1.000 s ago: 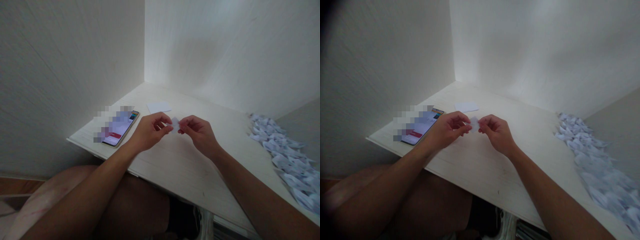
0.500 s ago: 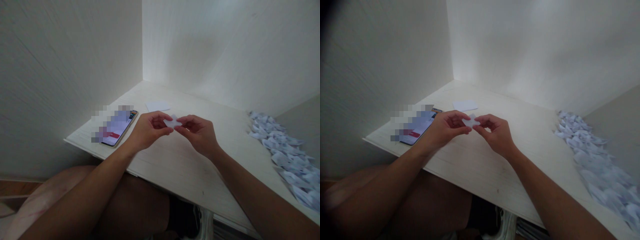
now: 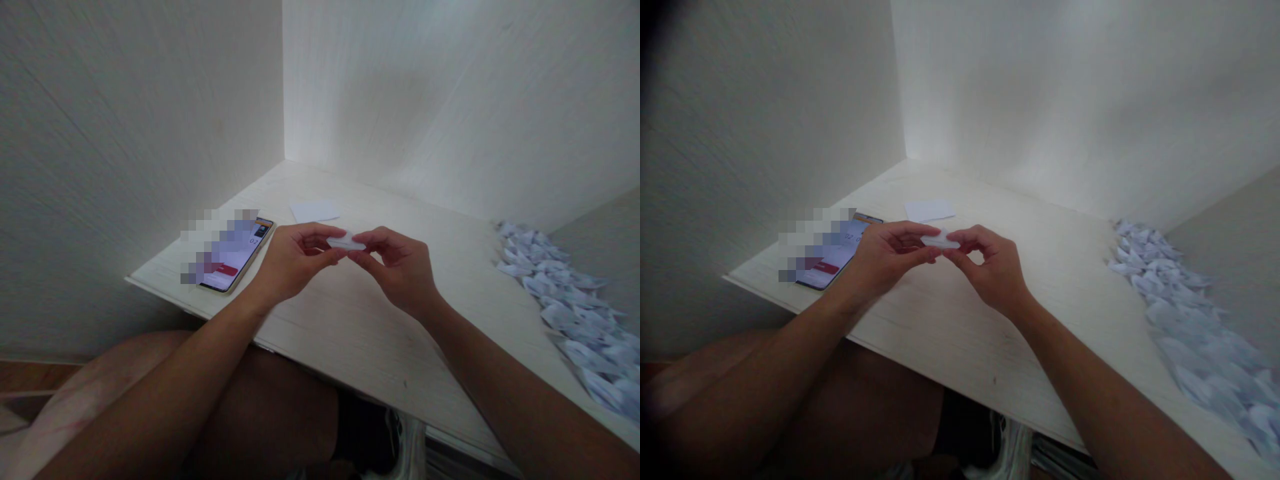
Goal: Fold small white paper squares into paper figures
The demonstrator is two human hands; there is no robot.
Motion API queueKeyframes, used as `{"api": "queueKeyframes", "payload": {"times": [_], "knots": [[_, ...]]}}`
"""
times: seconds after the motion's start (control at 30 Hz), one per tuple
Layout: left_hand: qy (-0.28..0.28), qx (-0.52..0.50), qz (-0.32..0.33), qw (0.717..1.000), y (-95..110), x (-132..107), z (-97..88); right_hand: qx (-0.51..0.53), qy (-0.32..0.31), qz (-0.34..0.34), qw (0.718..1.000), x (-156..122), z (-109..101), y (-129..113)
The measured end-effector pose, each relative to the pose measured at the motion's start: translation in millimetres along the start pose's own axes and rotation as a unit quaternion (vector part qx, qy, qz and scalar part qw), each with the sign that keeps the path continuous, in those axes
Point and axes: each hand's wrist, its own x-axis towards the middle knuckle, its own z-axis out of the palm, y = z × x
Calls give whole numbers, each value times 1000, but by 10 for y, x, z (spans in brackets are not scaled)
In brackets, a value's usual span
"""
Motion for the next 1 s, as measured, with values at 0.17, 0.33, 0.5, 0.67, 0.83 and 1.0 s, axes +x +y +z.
{"api": "queueKeyframes", "payload": {"times": [0.17,0.33,0.5,0.67,0.83,1.0], "knots": [[5,16,20,1000,-33,-10,12,-75,2,-42,996,-15,11,-59],[30,147,110,983,-32,-21,26,-83,11,-30,996,-35,53,-67],[35,201,194,960,-53,2,22,-73,33,-19,997,-77,111,-60],[11,133,138,981,-88,18,31,-49,36,11,998,-85,137,-78],[8,76,48,996,-62,14,47,9,36,44,998,-56,128,-62],[12,9,-8,1000,-20,25,39,75,24,86,993,-21,120,-62]]}}
